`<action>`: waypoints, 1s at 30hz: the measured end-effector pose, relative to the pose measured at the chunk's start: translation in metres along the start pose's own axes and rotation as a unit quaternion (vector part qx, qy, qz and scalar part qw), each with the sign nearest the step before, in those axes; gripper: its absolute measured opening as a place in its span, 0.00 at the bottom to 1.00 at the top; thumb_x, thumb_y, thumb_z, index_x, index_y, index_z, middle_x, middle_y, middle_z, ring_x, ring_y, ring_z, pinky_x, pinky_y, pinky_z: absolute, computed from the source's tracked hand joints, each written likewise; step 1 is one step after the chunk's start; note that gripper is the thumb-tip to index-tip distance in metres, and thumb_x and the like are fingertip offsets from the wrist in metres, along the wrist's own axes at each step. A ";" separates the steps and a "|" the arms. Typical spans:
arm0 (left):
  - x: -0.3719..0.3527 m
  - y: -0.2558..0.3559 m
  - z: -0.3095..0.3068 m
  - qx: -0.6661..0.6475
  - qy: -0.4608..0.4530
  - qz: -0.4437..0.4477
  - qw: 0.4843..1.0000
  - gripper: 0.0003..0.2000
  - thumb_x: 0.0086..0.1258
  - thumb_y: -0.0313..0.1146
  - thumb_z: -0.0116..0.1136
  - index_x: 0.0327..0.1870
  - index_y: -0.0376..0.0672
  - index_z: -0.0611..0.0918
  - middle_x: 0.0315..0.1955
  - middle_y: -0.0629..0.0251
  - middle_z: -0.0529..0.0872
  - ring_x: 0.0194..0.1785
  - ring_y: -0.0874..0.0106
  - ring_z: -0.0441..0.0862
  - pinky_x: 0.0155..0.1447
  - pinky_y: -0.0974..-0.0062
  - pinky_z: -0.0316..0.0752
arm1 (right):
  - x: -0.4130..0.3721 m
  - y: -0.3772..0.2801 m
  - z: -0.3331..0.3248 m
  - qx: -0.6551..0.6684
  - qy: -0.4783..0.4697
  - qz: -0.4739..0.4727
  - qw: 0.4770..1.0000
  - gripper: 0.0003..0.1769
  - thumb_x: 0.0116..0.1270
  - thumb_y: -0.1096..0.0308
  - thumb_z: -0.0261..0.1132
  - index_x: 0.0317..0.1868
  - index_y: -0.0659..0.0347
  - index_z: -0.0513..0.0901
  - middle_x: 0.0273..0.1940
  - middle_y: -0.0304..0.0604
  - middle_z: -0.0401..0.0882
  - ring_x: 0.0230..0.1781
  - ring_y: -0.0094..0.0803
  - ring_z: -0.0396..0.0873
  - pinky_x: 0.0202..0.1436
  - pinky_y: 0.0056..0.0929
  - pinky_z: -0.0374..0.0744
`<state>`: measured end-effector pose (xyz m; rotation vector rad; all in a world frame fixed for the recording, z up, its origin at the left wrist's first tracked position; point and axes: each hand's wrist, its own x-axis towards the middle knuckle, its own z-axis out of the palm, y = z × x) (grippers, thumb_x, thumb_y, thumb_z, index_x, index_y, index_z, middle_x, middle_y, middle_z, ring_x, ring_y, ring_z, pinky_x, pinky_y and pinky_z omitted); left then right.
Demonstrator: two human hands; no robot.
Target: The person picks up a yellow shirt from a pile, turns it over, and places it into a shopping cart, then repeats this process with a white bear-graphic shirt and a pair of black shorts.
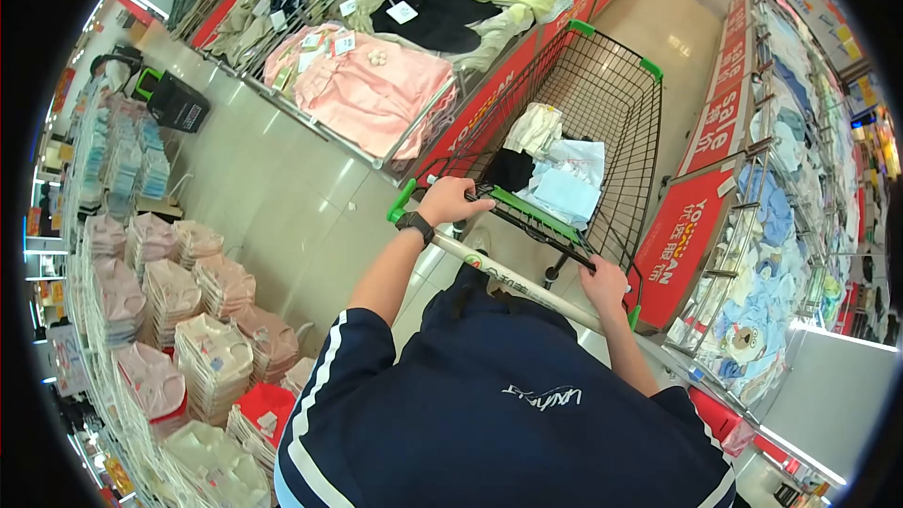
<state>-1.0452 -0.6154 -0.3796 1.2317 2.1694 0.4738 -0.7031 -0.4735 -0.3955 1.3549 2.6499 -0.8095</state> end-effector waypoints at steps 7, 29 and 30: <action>0.056 -0.008 -0.013 -0.011 -0.001 0.028 1.000 0.29 0.51 0.63 0.63 0.27 0.38 0.83 0.23 0.53 0.83 0.31 0.55 0.82 0.37 0.63 0.75 | 0.047 0.001 0.002 -0.004 0.031 -0.005 1.000 0.14 0.57 0.55 0.66 0.28 0.58 0.81 0.22 0.50 0.78 0.27 0.50 0.79 0.31 0.45 0.74; 0.211 -0.015 -0.053 -0.014 -0.023 0.066 0.997 0.31 0.52 0.64 0.61 0.27 0.36 0.83 0.24 0.49 0.84 0.34 0.52 0.82 0.42 0.60 0.76 | 0.181 -0.005 -0.011 -0.036 0.038 0.057 0.997 0.14 0.57 0.54 0.66 0.28 0.56 0.80 0.20 0.49 0.78 0.25 0.50 0.79 0.28 0.45 0.74; 0.219 -0.014 -0.056 -0.006 -0.023 0.067 0.997 0.31 0.52 0.64 0.62 0.27 0.36 0.83 0.24 0.49 0.83 0.34 0.52 0.82 0.42 0.60 0.76 | 0.188 -0.005 -0.013 -0.037 0.040 0.057 0.997 0.14 0.57 0.54 0.66 0.28 0.56 0.80 0.20 0.49 0.78 0.25 0.50 0.79 0.28 0.45 0.74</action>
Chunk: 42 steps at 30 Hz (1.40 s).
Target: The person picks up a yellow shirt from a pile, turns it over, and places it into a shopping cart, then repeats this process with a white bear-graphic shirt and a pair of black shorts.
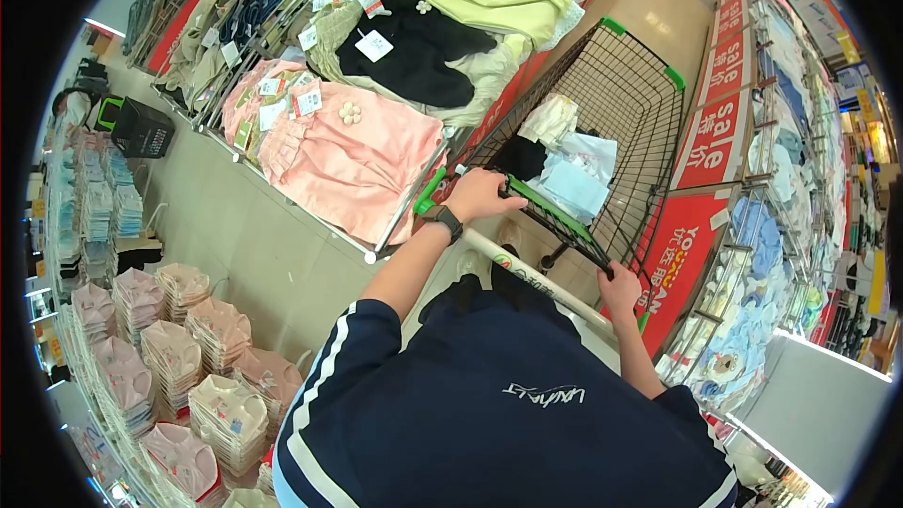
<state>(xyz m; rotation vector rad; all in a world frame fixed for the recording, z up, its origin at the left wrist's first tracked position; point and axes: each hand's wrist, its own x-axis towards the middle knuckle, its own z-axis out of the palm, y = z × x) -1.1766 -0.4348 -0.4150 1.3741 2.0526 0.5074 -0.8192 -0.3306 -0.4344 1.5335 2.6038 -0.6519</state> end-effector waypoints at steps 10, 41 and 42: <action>0.068 0.000 -0.014 0.018 -0.018 0.014 1.000 0.29 0.54 0.62 0.63 0.24 0.38 0.81 0.22 0.52 0.81 0.30 0.54 0.80 0.36 0.60 0.72 | 0.054 0.002 -0.008 0.023 0.011 0.009 1.000 0.13 0.56 0.56 0.65 0.27 0.57 0.79 0.21 0.50 0.78 0.26 0.50 0.79 0.29 0.45 0.74; 0.223 0.002 -0.017 0.032 -0.012 0.027 0.999 0.31 0.56 0.64 0.59 0.30 0.37 0.83 0.28 0.47 0.84 0.40 0.50 0.79 0.45 0.57 0.75 | 0.202 0.029 -0.032 -0.005 -0.009 0.037 0.999 0.16 0.60 0.54 0.65 0.27 0.59 0.78 0.20 0.51 0.77 0.25 0.50 0.78 0.27 0.45 0.71; 0.225 0.000 -0.014 0.040 -0.011 0.027 0.999 0.31 0.56 0.64 0.59 0.30 0.37 0.83 0.28 0.48 0.84 0.39 0.50 0.79 0.46 0.57 0.75 | 0.202 0.029 -0.032 -0.009 -0.008 0.035 0.999 0.15 0.59 0.54 0.65 0.27 0.58 0.79 0.20 0.50 0.77 0.25 0.49 0.79 0.28 0.44 0.72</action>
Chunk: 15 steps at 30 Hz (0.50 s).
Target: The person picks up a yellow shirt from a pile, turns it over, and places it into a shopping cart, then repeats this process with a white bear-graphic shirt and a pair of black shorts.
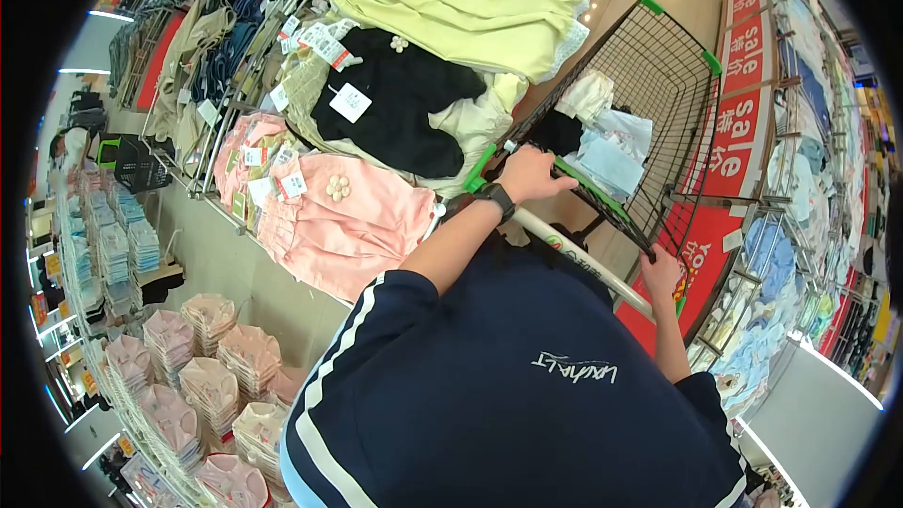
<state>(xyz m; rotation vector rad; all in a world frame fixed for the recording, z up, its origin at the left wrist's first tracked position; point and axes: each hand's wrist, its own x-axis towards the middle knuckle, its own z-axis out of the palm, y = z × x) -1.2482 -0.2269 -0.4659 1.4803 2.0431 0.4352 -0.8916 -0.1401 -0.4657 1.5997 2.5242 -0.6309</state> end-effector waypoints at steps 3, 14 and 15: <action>0.005 -0.003 0.002 -0.001 0.020 0.018 1.000 0.30 0.57 0.64 0.58 0.29 0.37 0.83 0.27 0.48 0.83 0.38 0.50 0.80 0.44 0.57 0.75 | 0.006 -0.003 -0.004 -0.003 -0.005 0.008 1.000 0.13 0.57 0.54 0.65 0.28 0.56 0.80 0.20 0.48 0.78 0.26 0.49 0.80 0.29 0.45 0.74; 0.019 0.012 -0.006 0.011 -0.013 0.018 1.000 0.28 0.58 0.60 0.61 0.25 0.36 0.81 0.23 0.50 0.81 0.35 0.53 0.80 0.40 0.60 0.74 | 0.012 0.010 -0.009 0.036 0.004 -0.002 0.999 0.12 0.55 0.57 0.64 0.28 0.58 0.81 0.22 0.49 0.79 0.26 0.48 0.80 0.30 0.45 0.76; 0.019 0.013 -0.005 0.012 -0.005 0.029 0.999 0.28 0.59 0.59 0.61 0.26 0.36 0.81 0.23 0.50 0.81 0.33 0.53 0.80 0.38 0.60 0.73 | 0.012 0.012 -0.008 0.031 -0.003 0.002 1.000 0.12 0.55 0.58 0.64 0.28 0.58 0.81 0.23 0.49 0.79 0.27 0.49 0.80 0.31 0.45 0.76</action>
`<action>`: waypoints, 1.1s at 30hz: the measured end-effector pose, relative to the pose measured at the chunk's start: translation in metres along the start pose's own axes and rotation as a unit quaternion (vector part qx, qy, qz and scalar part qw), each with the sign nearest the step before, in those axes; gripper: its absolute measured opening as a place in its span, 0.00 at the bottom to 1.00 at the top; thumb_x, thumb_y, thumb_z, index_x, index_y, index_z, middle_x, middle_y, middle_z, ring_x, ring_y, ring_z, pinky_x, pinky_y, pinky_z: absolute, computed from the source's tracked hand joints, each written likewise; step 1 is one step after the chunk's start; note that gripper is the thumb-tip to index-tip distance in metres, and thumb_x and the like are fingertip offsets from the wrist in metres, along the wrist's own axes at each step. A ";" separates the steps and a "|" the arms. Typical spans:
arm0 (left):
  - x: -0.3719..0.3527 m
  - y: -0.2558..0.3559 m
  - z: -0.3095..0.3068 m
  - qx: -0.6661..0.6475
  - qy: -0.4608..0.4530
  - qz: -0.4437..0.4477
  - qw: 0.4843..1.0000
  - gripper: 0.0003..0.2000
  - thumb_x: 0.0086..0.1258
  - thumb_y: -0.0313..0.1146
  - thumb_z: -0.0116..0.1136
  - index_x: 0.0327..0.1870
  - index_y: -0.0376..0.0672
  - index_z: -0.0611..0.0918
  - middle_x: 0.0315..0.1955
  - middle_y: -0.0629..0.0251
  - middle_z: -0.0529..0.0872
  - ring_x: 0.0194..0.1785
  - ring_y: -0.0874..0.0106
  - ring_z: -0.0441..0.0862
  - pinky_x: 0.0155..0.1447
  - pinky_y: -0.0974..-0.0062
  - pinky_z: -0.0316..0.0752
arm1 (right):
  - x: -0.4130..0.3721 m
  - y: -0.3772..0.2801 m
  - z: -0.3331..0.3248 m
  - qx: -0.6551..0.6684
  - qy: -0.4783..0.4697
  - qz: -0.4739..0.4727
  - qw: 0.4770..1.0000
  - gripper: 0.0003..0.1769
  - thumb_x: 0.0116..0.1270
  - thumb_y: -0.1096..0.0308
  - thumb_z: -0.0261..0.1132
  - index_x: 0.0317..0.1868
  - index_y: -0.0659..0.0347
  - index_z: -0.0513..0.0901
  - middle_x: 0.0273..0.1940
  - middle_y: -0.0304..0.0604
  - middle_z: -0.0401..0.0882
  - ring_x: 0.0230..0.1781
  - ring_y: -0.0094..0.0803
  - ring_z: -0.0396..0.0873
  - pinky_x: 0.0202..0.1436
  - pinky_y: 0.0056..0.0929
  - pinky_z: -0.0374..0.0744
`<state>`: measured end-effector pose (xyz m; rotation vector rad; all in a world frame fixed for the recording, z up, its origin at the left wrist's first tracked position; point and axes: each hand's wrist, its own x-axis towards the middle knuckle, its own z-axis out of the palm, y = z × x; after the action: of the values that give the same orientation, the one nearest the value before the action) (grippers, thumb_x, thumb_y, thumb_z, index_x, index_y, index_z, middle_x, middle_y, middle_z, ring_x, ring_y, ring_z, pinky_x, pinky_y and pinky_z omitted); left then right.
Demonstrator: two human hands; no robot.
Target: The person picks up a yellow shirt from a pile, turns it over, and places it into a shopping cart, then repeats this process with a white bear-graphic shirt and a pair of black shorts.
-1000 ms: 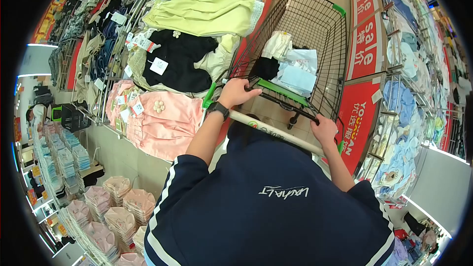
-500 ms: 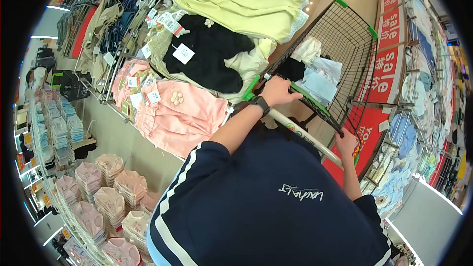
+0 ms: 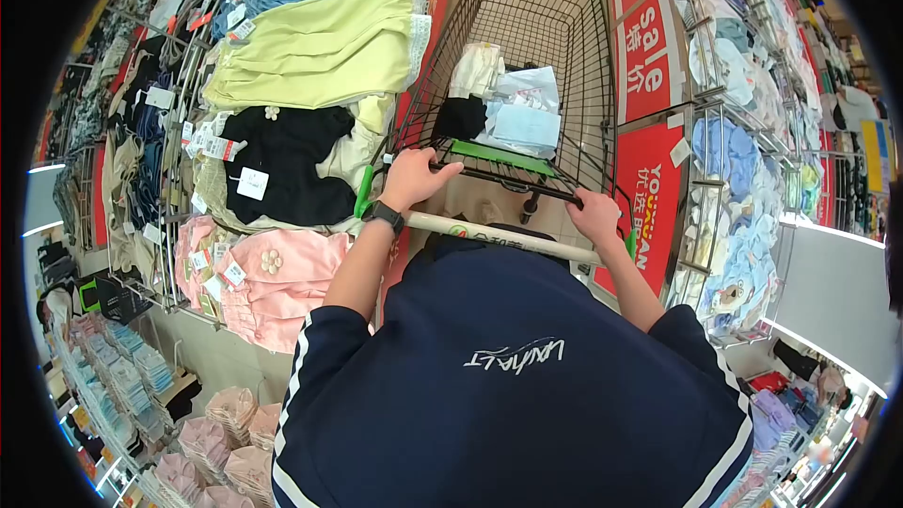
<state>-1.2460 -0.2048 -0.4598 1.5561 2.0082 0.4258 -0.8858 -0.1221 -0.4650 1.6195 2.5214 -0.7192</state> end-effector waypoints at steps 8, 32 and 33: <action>-0.004 0.029 -0.012 0.069 0.015 -0.051 0.996 0.27 0.59 0.61 0.59 0.28 0.39 0.83 0.28 0.56 0.83 0.40 0.57 0.81 0.41 0.62 0.77 | 0.009 0.008 -0.005 -0.005 -0.017 -0.006 1.000 0.13 0.56 0.55 0.64 0.28 0.56 0.81 0.23 0.50 0.80 0.27 0.49 0.80 0.31 0.46 0.76; -0.020 0.046 -0.009 0.063 0.135 -0.018 0.989 0.16 0.62 0.42 0.61 0.46 0.43 0.83 0.43 0.61 0.84 0.46 0.61 0.82 0.48 0.64 0.78 | 0.039 0.027 -0.014 -0.013 -0.024 -0.027 0.999 0.14 0.58 0.56 0.62 0.28 0.58 0.80 0.24 0.51 0.80 0.30 0.52 0.80 0.34 0.48 0.76; -0.023 0.044 -0.006 0.061 0.186 0.017 0.981 0.13 0.62 0.39 0.60 0.42 0.40 0.84 0.40 0.61 0.84 0.44 0.61 0.82 0.47 0.65 0.78 | 0.040 0.026 -0.018 -0.013 -0.030 -0.023 0.999 0.14 0.58 0.56 0.62 0.29 0.59 0.80 0.24 0.51 0.79 0.31 0.51 0.80 0.34 0.47 0.76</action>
<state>-1.2111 -0.2137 -0.4249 1.6853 2.3276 0.6581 -0.8774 -0.0727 -0.4699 1.5129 2.5216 -0.7253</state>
